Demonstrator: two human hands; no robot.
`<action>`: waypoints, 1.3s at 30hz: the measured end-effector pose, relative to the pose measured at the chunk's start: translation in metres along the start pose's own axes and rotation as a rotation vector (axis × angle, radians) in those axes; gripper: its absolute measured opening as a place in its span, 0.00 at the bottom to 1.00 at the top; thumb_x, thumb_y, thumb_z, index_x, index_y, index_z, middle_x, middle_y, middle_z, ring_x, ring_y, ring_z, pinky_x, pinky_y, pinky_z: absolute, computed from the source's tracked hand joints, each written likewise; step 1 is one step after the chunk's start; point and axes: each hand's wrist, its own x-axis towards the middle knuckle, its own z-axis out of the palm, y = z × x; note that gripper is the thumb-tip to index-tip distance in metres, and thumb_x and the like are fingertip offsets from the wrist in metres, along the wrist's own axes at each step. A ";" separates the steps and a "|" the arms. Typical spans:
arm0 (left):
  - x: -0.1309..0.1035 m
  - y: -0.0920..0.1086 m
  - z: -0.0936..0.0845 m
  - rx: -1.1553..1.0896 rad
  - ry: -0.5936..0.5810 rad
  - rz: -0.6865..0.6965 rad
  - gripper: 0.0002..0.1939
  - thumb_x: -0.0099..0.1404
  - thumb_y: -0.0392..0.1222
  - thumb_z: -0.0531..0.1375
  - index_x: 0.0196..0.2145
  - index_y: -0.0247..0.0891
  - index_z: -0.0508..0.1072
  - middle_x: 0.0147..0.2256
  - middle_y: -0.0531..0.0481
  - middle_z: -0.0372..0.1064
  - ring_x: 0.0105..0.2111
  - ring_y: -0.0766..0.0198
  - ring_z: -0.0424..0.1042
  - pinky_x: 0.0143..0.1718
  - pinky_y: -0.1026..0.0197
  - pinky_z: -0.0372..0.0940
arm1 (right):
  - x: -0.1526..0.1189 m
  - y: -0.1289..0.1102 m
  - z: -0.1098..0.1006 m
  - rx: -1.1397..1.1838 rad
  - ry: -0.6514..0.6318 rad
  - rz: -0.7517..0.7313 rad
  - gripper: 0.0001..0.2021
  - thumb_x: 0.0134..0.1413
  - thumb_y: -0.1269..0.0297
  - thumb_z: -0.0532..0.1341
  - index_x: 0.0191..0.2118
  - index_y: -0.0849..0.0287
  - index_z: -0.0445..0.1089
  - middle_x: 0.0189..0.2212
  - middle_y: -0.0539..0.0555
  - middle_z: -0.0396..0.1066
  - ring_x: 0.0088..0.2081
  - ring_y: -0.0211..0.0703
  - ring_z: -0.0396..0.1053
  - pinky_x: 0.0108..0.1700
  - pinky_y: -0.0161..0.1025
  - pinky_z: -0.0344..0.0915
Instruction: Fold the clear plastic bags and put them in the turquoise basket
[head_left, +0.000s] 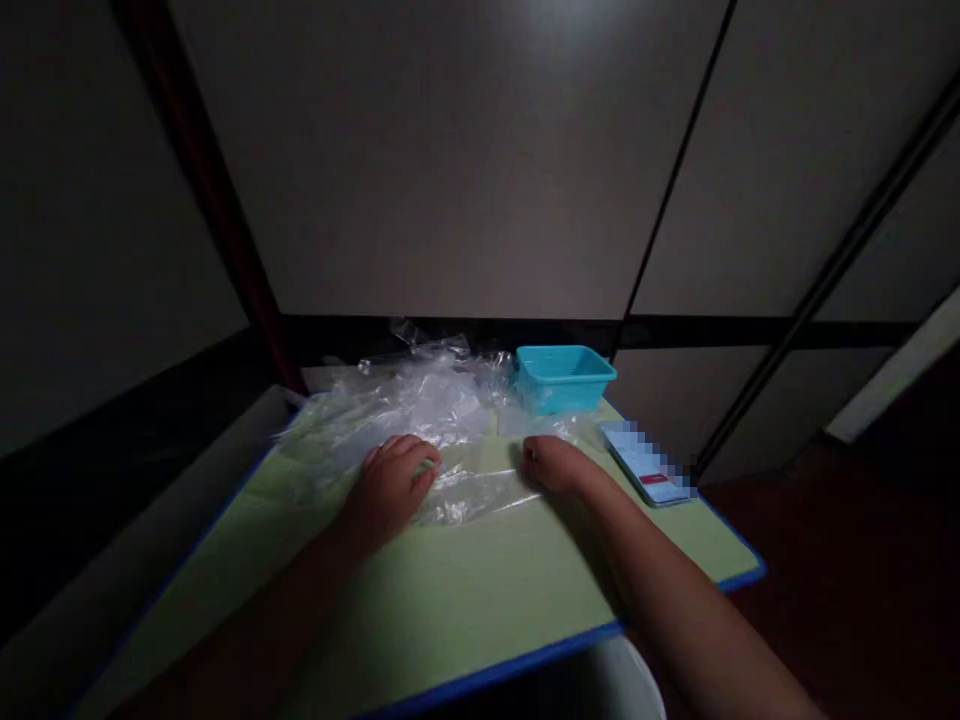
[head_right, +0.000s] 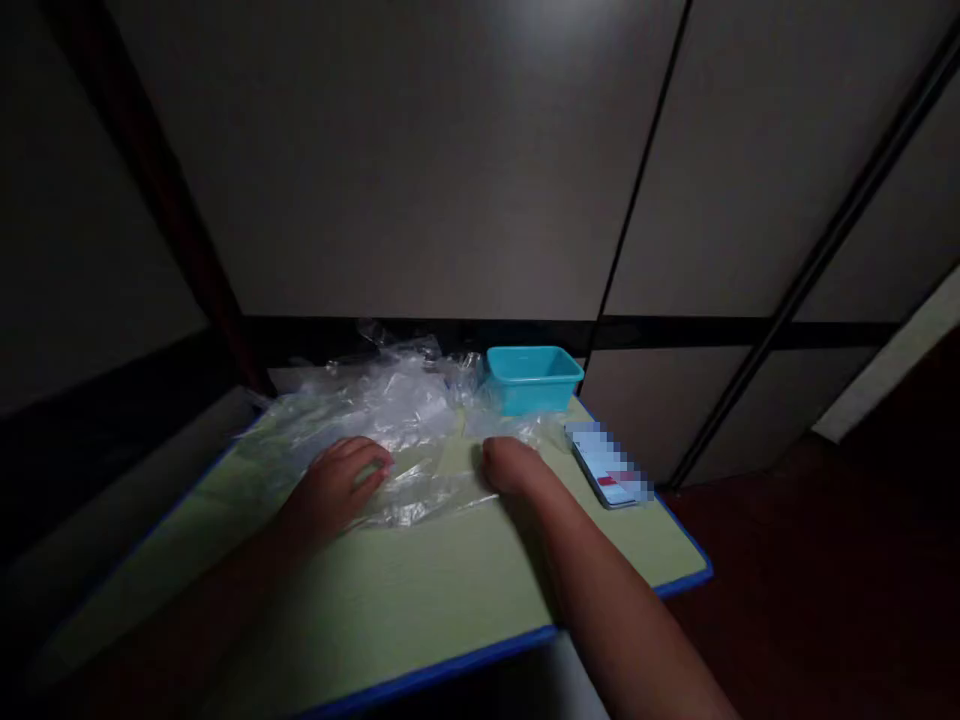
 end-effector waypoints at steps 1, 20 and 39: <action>-0.001 0.002 -0.001 -0.018 -0.015 0.056 0.09 0.61 0.42 0.51 0.33 0.39 0.70 0.37 0.48 0.70 0.41 0.58 0.65 0.44 0.55 0.58 | 0.000 0.000 0.000 -0.001 -0.003 0.003 0.11 0.49 0.67 0.53 0.37 0.61 0.70 0.37 0.58 0.72 0.36 0.44 0.68 0.29 0.34 0.53; -0.012 -0.002 0.024 -0.056 -0.448 0.161 0.21 0.62 0.42 0.54 0.54 0.53 0.61 0.57 0.57 0.56 0.59 0.59 0.50 0.57 0.46 0.43 | -0.001 -0.002 0.000 0.022 0.005 0.011 0.12 0.51 0.65 0.54 0.37 0.62 0.71 0.37 0.60 0.72 0.36 0.46 0.68 0.30 0.35 0.54; -0.011 -0.001 0.019 -0.044 -0.551 0.089 0.25 0.64 0.44 0.50 0.59 0.50 0.53 0.61 0.53 0.46 0.62 0.56 0.39 0.56 0.40 0.40 | -0.001 0.028 -0.013 0.546 -0.447 -0.050 0.12 0.48 0.59 0.57 0.23 0.62 0.65 0.14 0.44 0.60 0.13 0.29 0.53 0.17 0.29 0.51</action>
